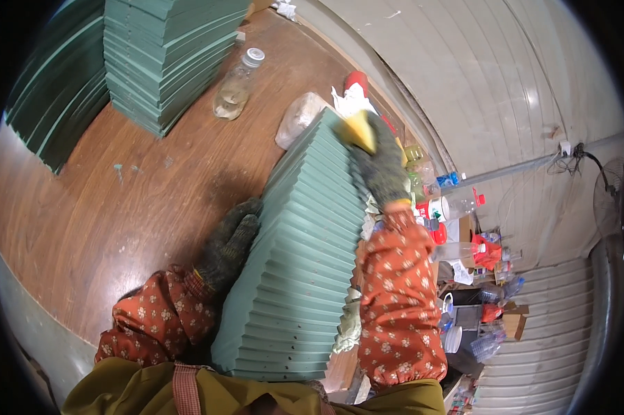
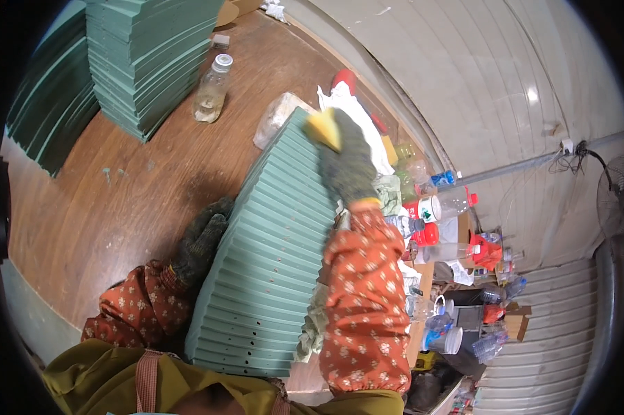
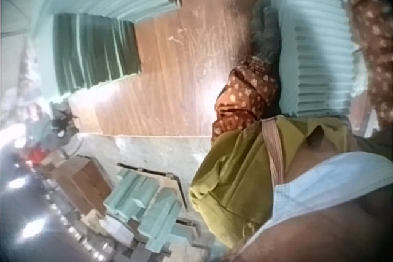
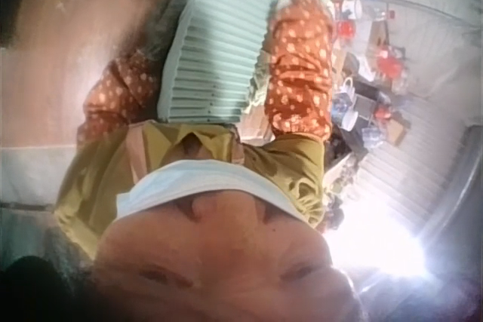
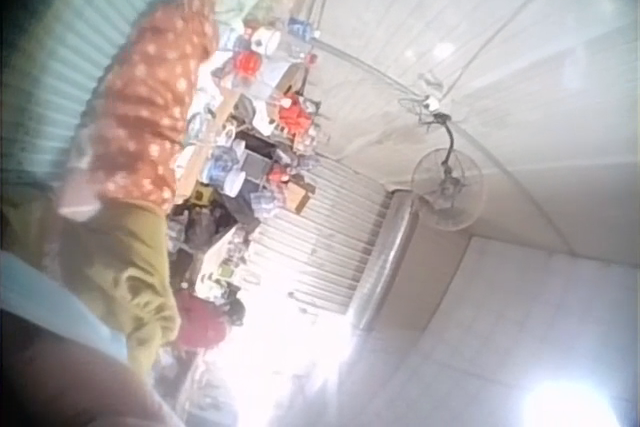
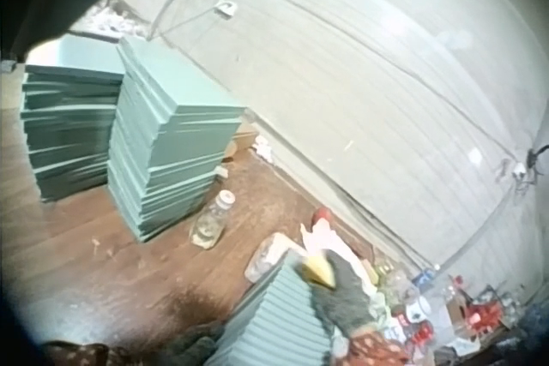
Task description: Cleaning dust or residue from green painted wooden slats using a sponge and a rag.
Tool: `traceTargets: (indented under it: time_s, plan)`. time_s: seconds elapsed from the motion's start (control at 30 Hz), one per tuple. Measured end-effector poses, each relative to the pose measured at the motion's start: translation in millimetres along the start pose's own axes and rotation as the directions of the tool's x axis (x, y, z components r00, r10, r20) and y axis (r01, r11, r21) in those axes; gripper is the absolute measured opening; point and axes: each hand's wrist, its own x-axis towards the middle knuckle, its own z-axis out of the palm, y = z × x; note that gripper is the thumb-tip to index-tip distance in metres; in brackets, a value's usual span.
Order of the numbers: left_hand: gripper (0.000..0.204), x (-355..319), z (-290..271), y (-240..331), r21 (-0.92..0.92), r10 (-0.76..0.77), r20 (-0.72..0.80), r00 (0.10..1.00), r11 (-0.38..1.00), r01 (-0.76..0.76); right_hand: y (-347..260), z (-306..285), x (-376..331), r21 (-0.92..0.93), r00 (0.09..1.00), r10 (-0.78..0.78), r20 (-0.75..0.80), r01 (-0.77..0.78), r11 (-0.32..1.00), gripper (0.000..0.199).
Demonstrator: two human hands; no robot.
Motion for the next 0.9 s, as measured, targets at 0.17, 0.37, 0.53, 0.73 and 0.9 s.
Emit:
traceTargets:
  time_s: [0.17,0.37,0.53,0.73,0.9]
  plan:
    - [0.033,-4,7,16,0.246,0.118,0.003,0.993,0.962,-0.115,90,-40,-44,-0.205,0.988,0.112,-0.11,-0.133,0.97,0.062]
    - [0.034,2,3,2,0.091,0.076,0.011,0.997,0.993,-0.077,-17,4,-6,0.275,0.972,-0.129,-0.197,0.181,0.944,0.067]
    - [0.033,3,2,2,0.021,0.02,0.043,0.999,1.0,-0.021,41,-14,-13,-0.121,0.99,-0.138,-0.023,0.134,0.983,0.055]
    - [0.033,-1,7,5,0.122,0.065,0.0,0.998,0.99,-0.064,74,-44,-43,-0.271,0.994,0.056,-0.095,-0.08,0.959,0.061]
    - [0.033,4,3,-5,0.044,0.099,0.024,0.995,0.994,-0.1,-41,-2,-8,0.307,0.997,-0.055,-0.048,0.067,0.949,0.06]
